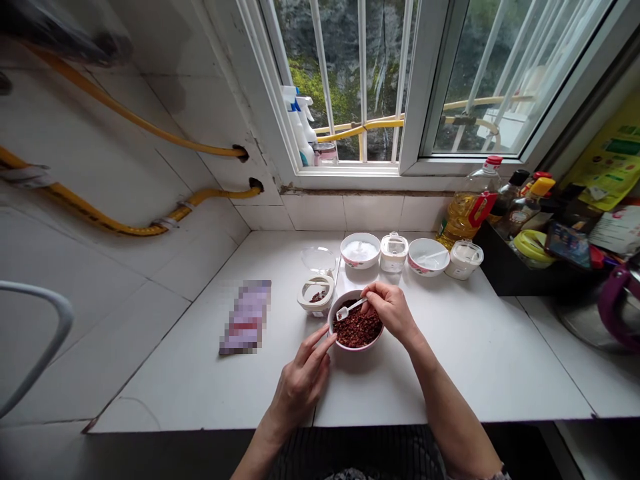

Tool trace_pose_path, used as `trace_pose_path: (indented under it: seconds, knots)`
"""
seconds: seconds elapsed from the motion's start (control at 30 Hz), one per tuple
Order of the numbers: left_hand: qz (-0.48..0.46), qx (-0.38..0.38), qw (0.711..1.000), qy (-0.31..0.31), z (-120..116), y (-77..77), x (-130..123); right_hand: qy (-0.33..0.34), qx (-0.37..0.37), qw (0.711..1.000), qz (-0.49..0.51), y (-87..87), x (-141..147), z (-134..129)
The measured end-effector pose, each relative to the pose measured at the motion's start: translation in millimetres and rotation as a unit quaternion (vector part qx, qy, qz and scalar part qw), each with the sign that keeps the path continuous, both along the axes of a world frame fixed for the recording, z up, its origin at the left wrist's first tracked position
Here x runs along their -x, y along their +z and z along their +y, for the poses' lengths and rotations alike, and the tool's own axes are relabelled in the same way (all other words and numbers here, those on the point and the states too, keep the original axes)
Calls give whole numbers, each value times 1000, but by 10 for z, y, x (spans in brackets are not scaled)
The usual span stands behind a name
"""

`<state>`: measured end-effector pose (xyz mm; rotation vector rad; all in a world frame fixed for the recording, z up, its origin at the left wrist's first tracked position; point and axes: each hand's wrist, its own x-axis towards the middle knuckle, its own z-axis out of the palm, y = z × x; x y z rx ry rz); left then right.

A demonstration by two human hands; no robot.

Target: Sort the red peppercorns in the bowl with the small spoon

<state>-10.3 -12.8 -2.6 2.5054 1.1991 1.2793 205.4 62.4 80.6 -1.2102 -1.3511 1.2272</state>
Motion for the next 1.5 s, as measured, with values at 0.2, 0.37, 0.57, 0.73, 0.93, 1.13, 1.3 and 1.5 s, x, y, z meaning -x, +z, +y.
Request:
trace_pose_path:
  seconds: [0.2,0.37,0.57,0.73,0.93,1.13,1.3,1.5]
  knots:
    - [-1,0,1000,-4,3,13,-3,-19,-54,998,18,31,76,25]
    - [-2,2,1000,-6,5,16,4,-62,-228,967,-91,68,307,-1]
    - [-6,-9,1000,-25,4,-16,19,10,-406,871,-275,47,410,-7]
    - [-5,-4,1000,-21,-2,-19,19,-45,-348,911,-216,98,253,-27]
    - [-7,1,1000,-19,-6,1,12,49,-236,955,-174,204,-244,-83]
    - [-2,-1,1000,-14,-2,-4,15,167,-250,920,-252,211,-361,-120]
    - [-3,6,1000,-14,-3,-7,17,158,-305,893,-290,81,-148,-73]
    - [-11,10,1000,-18,-5,-9,14,112,-334,888,-296,36,-127,-24]
